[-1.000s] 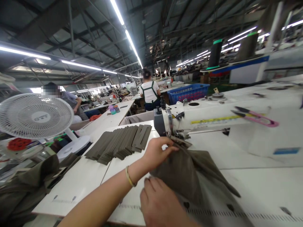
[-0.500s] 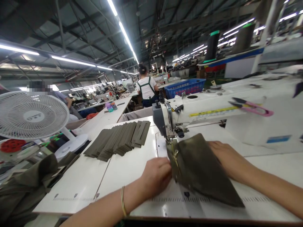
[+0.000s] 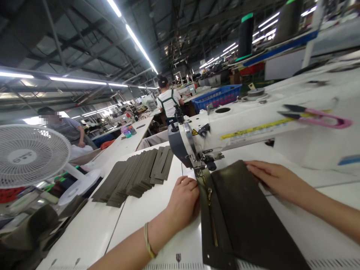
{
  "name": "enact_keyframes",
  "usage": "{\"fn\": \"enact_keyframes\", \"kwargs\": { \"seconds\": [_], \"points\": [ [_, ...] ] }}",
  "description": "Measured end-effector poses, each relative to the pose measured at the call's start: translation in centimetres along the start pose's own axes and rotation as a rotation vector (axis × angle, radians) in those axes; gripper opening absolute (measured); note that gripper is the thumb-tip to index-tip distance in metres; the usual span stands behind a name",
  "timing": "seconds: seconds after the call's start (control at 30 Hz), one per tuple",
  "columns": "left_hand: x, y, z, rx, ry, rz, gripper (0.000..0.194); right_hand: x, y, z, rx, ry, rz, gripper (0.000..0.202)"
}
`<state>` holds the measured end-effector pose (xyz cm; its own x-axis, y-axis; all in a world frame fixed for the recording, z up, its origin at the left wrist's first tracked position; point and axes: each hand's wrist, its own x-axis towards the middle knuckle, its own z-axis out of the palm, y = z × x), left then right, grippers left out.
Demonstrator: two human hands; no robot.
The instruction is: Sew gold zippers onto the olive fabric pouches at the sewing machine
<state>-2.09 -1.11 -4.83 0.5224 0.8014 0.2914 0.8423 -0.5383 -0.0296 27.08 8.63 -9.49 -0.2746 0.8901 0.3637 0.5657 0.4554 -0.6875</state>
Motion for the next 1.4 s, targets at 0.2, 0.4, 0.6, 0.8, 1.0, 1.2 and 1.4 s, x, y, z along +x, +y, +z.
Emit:
{"fn": "enact_keyframes", "kwargs": {
  "seconds": [0.2,0.4,0.6,0.8,1.0,1.2,1.4],
  "points": [
    [-0.3,0.3,-0.2,-0.003,0.069,-0.013,0.005,2.4,-1.2,0.4,0.059,-0.039,0.090,0.054],
    [0.2,0.1,-0.4,-0.003,0.016,0.007,0.004,1.8,-2.4,0.8,-0.240,0.074,-0.228,0.039],
    [0.3,0.3,0.2,0.007,0.067,-0.027,0.008,2.4,-1.5,0.1,-0.453,0.025,-0.295,0.041],
    [-0.5,0.5,1.0,-0.132,0.270,-0.228,0.011,0.2,-7.6,3.1,-0.388,0.061,-0.652,0.029],
    [-0.8,-0.3,1.9,-0.219,0.322,-0.085,0.030,-1.0,-7.5,7.4,-0.232,-0.002,-0.676,0.039],
    [0.0,-1.0,1.6,-0.125,0.272,0.127,0.019,-0.3,-7.4,6.3,-0.258,-0.092,-0.712,0.039],
    [0.4,-0.7,0.9,-0.104,0.196,0.150,0.018,-0.1,-7.4,6.1,-0.266,-0.107,-0.731,0.038]
  ]
}}
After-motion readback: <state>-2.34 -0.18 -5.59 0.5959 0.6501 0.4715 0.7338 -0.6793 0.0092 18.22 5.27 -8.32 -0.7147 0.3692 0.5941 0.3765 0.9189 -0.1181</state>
